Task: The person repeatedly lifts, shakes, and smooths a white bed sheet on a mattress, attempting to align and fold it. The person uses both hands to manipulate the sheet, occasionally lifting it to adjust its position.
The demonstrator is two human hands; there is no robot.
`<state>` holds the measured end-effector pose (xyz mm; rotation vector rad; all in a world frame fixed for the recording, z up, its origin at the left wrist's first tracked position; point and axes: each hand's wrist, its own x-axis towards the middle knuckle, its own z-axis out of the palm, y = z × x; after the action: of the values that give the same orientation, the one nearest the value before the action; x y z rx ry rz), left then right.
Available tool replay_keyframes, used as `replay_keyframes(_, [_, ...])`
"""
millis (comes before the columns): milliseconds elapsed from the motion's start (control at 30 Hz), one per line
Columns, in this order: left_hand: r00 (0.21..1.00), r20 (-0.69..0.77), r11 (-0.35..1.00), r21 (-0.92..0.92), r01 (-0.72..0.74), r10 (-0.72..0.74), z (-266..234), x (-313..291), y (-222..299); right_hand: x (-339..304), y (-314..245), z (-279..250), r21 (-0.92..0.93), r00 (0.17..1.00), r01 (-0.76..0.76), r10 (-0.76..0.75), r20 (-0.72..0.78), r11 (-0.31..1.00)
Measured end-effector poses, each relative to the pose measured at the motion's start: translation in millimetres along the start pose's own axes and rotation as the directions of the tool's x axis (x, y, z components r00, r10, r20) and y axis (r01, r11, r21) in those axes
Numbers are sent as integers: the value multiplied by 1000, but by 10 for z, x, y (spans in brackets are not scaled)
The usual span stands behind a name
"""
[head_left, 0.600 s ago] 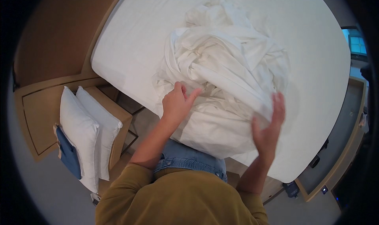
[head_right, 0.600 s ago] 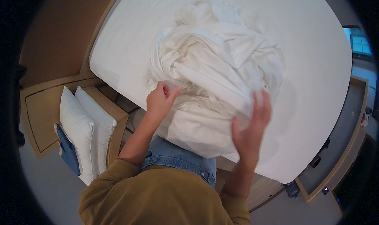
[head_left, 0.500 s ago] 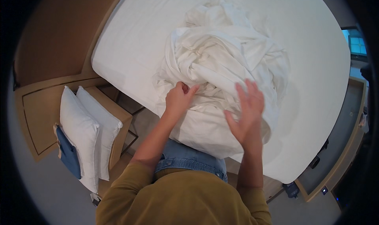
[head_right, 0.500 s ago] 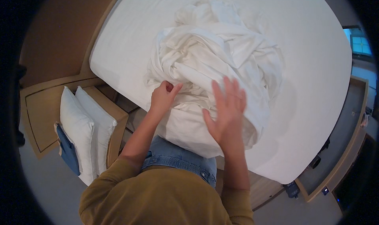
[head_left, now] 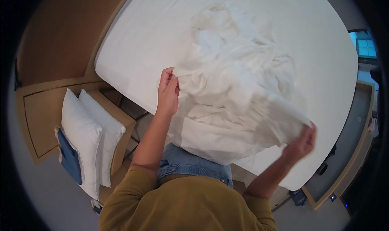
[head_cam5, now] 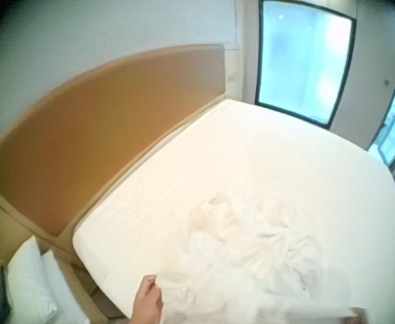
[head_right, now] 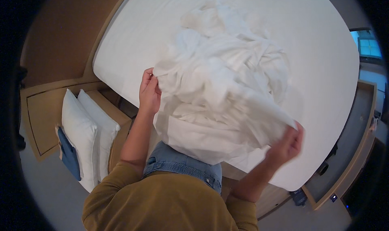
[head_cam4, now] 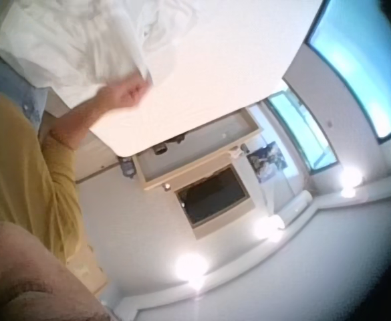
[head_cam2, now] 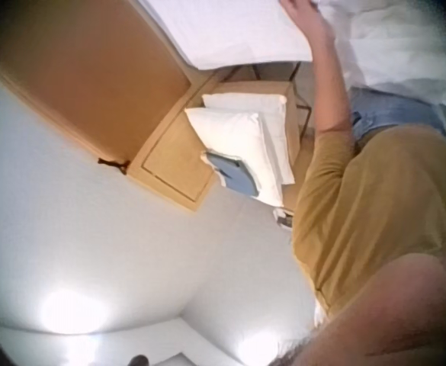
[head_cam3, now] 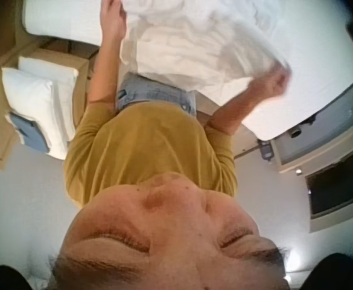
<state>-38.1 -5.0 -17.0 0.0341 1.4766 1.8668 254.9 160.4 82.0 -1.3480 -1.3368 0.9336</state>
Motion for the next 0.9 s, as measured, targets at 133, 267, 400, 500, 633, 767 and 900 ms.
replay_keyframes(133, [967, 68, 969, -8, -245, 245, 325, -174, 335, 186, -265, -692, -187, 886, 144, -211, -414, 972])
replay_keyframes(267, [938, 76, 933, -159, -323, 338, 566, -205, 766, 387, -69, -1155, -288, 770, 96, -254, -585, 953])
replay_keyframes(400, [969, -30, 960, -133, -247, 245, 872, 247, 685, 539, 380, -1102, -566, 947, -70, -124, -297, 821])
replay_keyframes(500, [983, -18, 981, 75, -181, 183, 832, 670, 310, 333, 575, -729, -694, 963, 174, -267, -27, 698])
replay_keyframes(633, [983, 93, 777, 602, -182, 158, 248, 821, -363, -123, 511, -204, -555, 889, 437, -432, 149, 708])
replay_keyframes(767, [999, 23, 441, 898, -1, -45, -553, 503, -697, -633, 480, 275, -287, 801, 498, -307, 515, 818])
replay_keyframes(900, [908, 112, 298, 954, 15, -404, -928, -88, -776, -1073, 625, 524, -385, 696, 518, -115, 709, 764])
